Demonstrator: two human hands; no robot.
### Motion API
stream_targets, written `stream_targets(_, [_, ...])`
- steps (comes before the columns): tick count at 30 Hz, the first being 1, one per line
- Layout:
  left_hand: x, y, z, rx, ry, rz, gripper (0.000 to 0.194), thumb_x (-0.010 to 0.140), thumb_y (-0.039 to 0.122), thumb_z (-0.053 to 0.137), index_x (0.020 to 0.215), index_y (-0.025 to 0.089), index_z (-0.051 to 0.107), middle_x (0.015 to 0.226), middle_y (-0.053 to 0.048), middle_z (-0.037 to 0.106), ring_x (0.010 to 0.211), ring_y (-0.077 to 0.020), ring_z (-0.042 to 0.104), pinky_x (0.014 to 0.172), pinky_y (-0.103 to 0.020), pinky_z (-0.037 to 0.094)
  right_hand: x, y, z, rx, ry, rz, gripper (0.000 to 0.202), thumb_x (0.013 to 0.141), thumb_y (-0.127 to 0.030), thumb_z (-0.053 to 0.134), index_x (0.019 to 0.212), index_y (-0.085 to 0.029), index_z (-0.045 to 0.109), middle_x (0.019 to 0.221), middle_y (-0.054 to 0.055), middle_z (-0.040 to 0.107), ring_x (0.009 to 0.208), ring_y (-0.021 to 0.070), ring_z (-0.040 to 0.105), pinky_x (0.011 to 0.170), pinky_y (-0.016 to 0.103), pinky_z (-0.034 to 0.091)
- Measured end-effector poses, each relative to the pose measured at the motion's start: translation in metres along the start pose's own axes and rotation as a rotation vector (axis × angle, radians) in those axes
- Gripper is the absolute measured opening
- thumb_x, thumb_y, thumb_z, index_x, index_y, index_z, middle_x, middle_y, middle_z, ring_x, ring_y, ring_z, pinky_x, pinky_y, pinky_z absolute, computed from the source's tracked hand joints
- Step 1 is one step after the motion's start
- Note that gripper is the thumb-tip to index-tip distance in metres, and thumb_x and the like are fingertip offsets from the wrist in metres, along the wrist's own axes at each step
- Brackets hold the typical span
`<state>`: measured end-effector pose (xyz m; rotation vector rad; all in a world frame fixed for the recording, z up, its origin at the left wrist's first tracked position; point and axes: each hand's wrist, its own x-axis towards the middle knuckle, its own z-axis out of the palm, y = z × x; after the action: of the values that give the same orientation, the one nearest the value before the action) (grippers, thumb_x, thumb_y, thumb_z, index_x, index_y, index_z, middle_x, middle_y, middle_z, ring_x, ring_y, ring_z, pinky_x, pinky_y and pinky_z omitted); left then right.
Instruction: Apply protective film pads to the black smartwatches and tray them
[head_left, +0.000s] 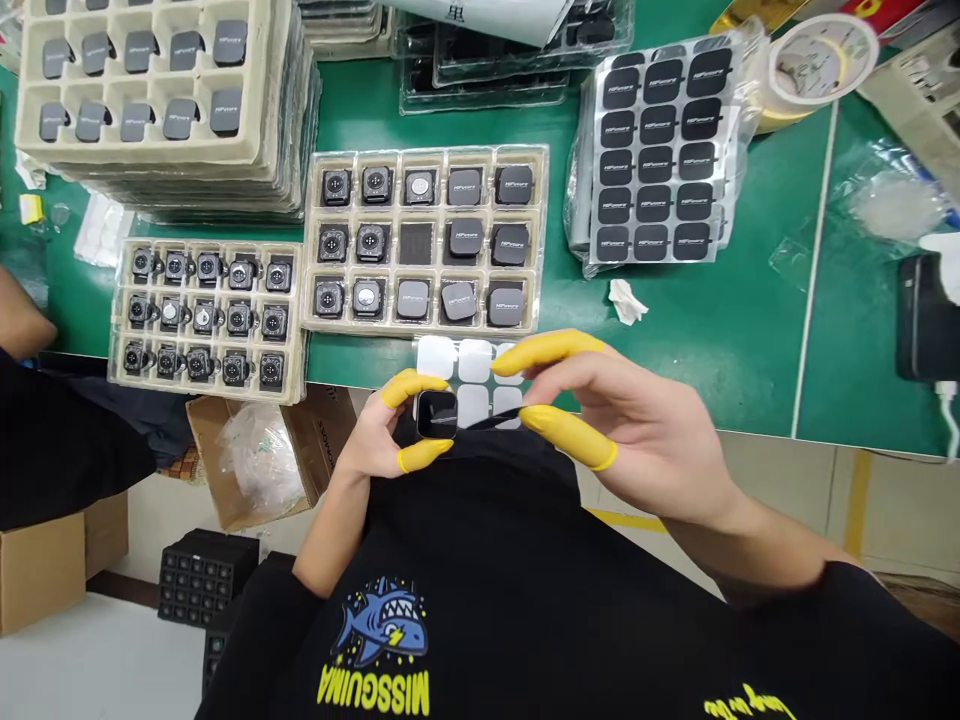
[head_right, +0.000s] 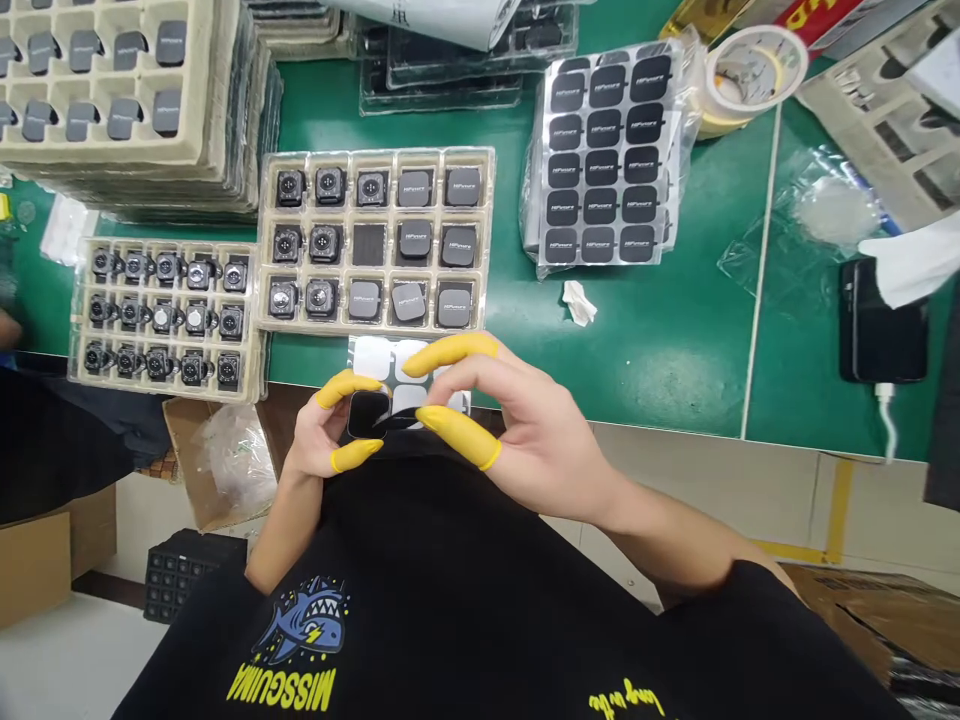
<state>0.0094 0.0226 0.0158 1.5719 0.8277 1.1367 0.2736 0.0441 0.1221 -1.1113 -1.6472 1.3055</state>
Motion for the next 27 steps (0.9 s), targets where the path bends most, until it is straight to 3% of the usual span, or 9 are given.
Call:
stream_targets(3, [0.004, -0.002, 0.001, 0.005, -0.005, -0.001, 0.059, 0.089, 0.046, 0.092, 0.14, 0.026, 0.071, 0.113, -0.008, 0.077, 0.096, -0.0226, 0.074, 0.087, -0.038, 0.063, 0.014, -0.007, 0.002, 0.001, -0.161, 0.065, 0.022, 0.107, -0.047, 0.074, 0.095, -0.029, 0.073, 0.118, 0.01, 0.08, 0.113, 0.0315, 0.073, 0.098, 0.048, 0.062])
stream_targets(6, [0.006, -0.003, 0.002, -0.008, -0.02, 0.017, 0.06, 0.091, 0.046, 0.091, 0.143, 0.029, 0.069, 0.118, -0.008, 0.077, 0.1, -0.0235, 0.075, 0.091, -0.04, 0.064, 0.028, -0.009, 0.005, -0.029, -0.233, 0.075, 0.021, 0.108, -0.042, 0.073, 0.092, -0.027, 0.07, 0.11, 0.008, 0.078, 0.106, 0.0278, 0.071, 0.089, 0.04, 0.06])
stream_targets(17, [0.001, -0.007, -0.001, 0.021, -0.04, 0.053, 0.062, 0.092, 0.046, 0.089, 0.147, 0.027, 0.066, 0.126, -0.011, 0.077, 0.112, -0.0282, 0.078, 0.101, -0.046, 0.066, 0.043, -0.006, 0.011, -0.041, -0.325, 0.099, 0.019, 0.105, -0.032, 0.07, 0.087, -0.026, 0.071, 0.103, 0.006, 0.076, 0.094, 0.0249, 0.067, 0.081, 0.039, 0.056])
stream_targets(27, [0.004, -0.005, -0.002, -0.008, -0.066, 0.041, 0.061, 0.092, 0.046, 0.089, 0.146, 0.028, 0.067, 0.124, -0.01, 0.076, 0.107, -0.0269, 0.077, 0.098, -0.045, 0.065, 0.045, -0.002, 0.01, -0.051, -0.365, 0.139, 0.024, 0.106, -0.04, 0.07, 0.087, -0.026, 0.071, 0.101, 0.007, 0.073, 0.092, 0.0255, 0.064, 0.078, 0.04, 0.052])
